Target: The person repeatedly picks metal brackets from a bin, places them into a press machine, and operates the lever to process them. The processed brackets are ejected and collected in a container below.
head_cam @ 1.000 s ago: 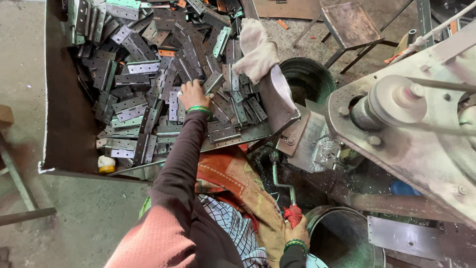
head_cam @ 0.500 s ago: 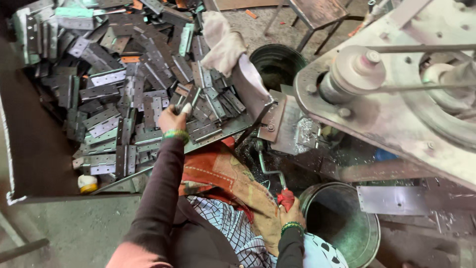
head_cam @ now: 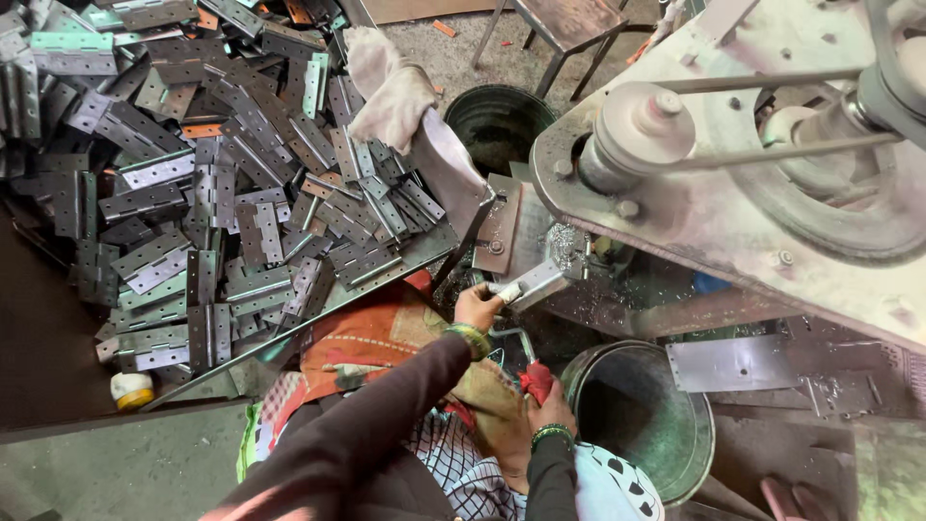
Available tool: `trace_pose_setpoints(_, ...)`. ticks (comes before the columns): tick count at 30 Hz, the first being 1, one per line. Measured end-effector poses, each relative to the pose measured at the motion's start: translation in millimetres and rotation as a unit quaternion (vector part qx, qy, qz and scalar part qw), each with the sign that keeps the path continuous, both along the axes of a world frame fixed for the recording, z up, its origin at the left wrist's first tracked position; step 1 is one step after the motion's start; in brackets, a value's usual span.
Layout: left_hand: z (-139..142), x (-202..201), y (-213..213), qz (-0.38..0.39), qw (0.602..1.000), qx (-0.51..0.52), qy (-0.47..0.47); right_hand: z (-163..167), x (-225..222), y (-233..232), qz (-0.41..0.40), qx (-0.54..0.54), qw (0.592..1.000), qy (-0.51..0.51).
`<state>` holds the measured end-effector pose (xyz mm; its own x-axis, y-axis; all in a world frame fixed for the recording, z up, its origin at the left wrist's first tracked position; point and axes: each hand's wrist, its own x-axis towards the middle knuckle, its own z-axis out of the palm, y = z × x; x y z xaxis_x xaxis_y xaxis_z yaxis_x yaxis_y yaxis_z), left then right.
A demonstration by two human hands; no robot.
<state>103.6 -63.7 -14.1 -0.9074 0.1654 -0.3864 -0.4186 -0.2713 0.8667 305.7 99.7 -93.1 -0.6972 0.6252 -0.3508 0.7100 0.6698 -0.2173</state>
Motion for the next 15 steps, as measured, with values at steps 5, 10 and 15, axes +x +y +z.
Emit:
trace_pose_setpoints(5, -5, 8, 28, 0.137, 0.978, -0.086, -0.127, 8, 0, -6, 0.001, 0.003, 1.000, 0.019)
trace_pose_setpoints(10, -6, 1, 19, 0.054, 0.976, 0.114, -0.176, 10, 1, -5, -0.013, -0.004, 1.000, -0.008)
trace_pose_setpoints(15, 28, 21, -15, -0.106, 0.909, -0.384, 0.127, -5, 2, -1, -0.010, -0.004, 1.000, -0.012)
